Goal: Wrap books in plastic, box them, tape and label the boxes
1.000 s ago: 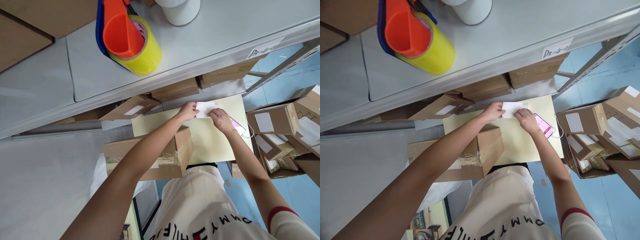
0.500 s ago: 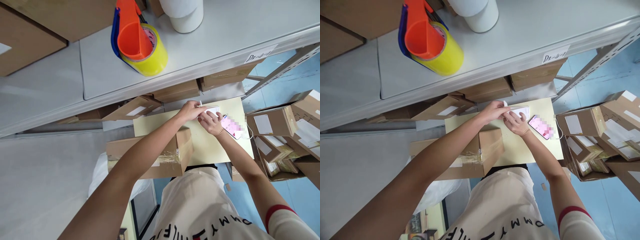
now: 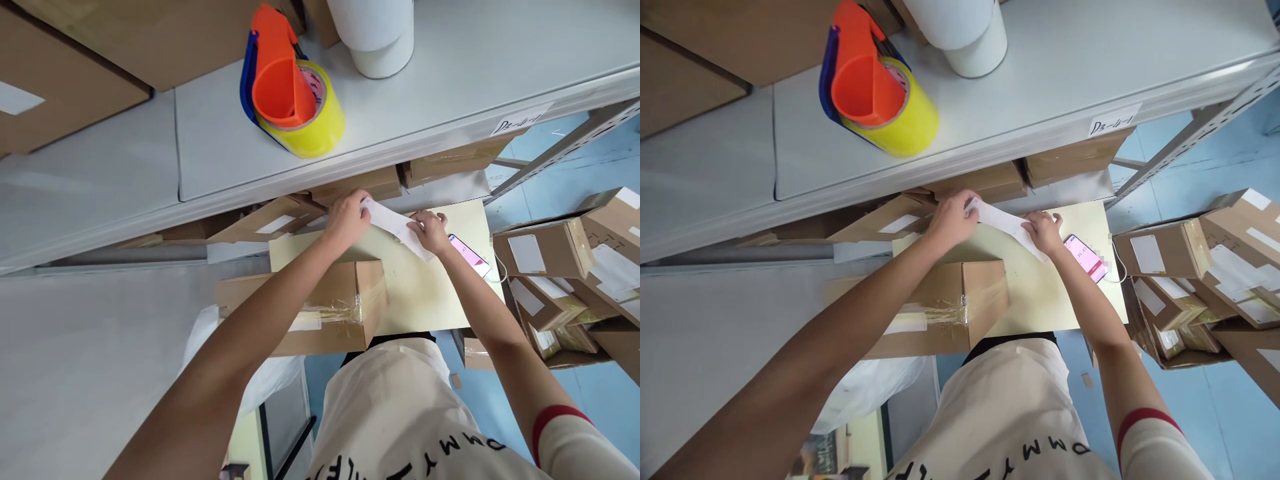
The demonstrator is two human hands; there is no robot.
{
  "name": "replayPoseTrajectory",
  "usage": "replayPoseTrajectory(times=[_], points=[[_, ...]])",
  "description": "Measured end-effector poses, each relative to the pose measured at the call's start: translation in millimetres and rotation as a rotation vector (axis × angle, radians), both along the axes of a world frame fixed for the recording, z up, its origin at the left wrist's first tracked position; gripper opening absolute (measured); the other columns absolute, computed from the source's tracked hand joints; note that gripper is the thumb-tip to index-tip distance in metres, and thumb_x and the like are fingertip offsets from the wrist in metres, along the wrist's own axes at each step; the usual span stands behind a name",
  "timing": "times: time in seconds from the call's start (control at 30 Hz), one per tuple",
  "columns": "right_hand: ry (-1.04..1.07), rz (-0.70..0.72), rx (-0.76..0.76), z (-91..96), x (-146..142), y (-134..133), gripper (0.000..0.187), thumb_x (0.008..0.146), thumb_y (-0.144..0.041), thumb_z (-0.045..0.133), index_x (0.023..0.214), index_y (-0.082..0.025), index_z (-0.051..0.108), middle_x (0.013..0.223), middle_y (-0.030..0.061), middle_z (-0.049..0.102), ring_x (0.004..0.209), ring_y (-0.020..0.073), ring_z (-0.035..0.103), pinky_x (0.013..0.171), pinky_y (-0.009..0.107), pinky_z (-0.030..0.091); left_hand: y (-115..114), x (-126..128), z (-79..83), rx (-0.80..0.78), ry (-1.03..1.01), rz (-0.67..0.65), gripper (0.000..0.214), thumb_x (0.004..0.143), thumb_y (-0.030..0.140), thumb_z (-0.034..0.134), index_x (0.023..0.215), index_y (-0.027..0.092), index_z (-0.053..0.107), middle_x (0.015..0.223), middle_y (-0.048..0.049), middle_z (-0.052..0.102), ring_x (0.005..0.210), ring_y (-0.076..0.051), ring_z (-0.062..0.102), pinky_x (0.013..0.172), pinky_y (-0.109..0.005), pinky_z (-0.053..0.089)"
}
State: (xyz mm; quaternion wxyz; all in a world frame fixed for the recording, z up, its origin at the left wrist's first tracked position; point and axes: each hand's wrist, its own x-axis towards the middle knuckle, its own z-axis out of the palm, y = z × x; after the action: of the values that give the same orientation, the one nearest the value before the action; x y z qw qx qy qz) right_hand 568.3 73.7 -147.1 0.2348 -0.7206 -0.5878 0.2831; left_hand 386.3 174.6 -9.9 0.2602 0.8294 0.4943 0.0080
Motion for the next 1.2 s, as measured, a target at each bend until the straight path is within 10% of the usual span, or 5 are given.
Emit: replayPoseTrajectory(times=[0.13,0.27,0.57,0.97,1.2], points=[[-0.034,0.042,0.049,12.0,-4,0,0.029,0.099,-0.032,0.044,0.096,-0.022,0.070,0.101,0.0089,0.072,0.102,0.0276,0.060,0.101,0.050,0.026,-21,13,0.9,0.187,0.021,-0.277,0.048,0.083,0.014,0.058,0.130,0.023,0.060,0.135,-0.0105,0.060,0.133,-0.035,0.044,0.117,-0.058,0.014],[-0.035,0.088,0.108,22.5,-5,-1,0.033,0.101,-0.036,0.042,0.096,-0.023,0.072,0.101,0.0072,0.074,0.100,0.0256,0.061,0.102,0.047,0.023,-23,28,-17.3,0.092,0.076,-0.444,0.023,0.089,0.019,0.056,0.103,0.027,0.072,0.109,-0.0059,0.073,0.121,-0.030,0.055,0.118,-0.060,0.003],[0.024,0.073,0.126,18.0,1,-4,0.022,0.097,-0.034,0.049,0.104,-0.023,0.066,0.107,0.0066,0.074,0.101,0.0246,0.065,0.106,0.046,0.023,0,32,-37.2,-0.128,0.141,-0.228,0.028,0.095,0.027,0.047,0.091,0.024,0.075,0.102,-0.0056,0.077,0.101,-0.025,0.066,0.101,-0.047,0.029],[-0.087,0.017,-0.002,8.1,23,3,0.058,0.080,-0.013,0.048,0.138,-0.023,0.044,0.095,0.0089,0.072,0.107,0.0307,0.062,0.105,0.059,0.020,19,10,-34.9,0.155,0.073,-0.112,0.024,0.096,0.024,0.052,0.083,0.021,0.071,0.098,-0.0090,0.076,0.099,-0.028,0.063,0.094,-0.047,0.027],[0.029,-0.048,0.166,26.5,7,-3,0.082,0.083,-0.040,0.064,0.154,-0.023,0.025,0.148,0.0189,0.047,0.134,0.0365,0.045,0.106,0.062,0.033,9,5,-11.6,0.149,-0.147,-0.088,0.021,0.096,0.025,0.053,0.087,0.022,0.072,0.097,-0.0053,0.077,0.098,-0.024,0.066,0.094,-0.042,0.030]])
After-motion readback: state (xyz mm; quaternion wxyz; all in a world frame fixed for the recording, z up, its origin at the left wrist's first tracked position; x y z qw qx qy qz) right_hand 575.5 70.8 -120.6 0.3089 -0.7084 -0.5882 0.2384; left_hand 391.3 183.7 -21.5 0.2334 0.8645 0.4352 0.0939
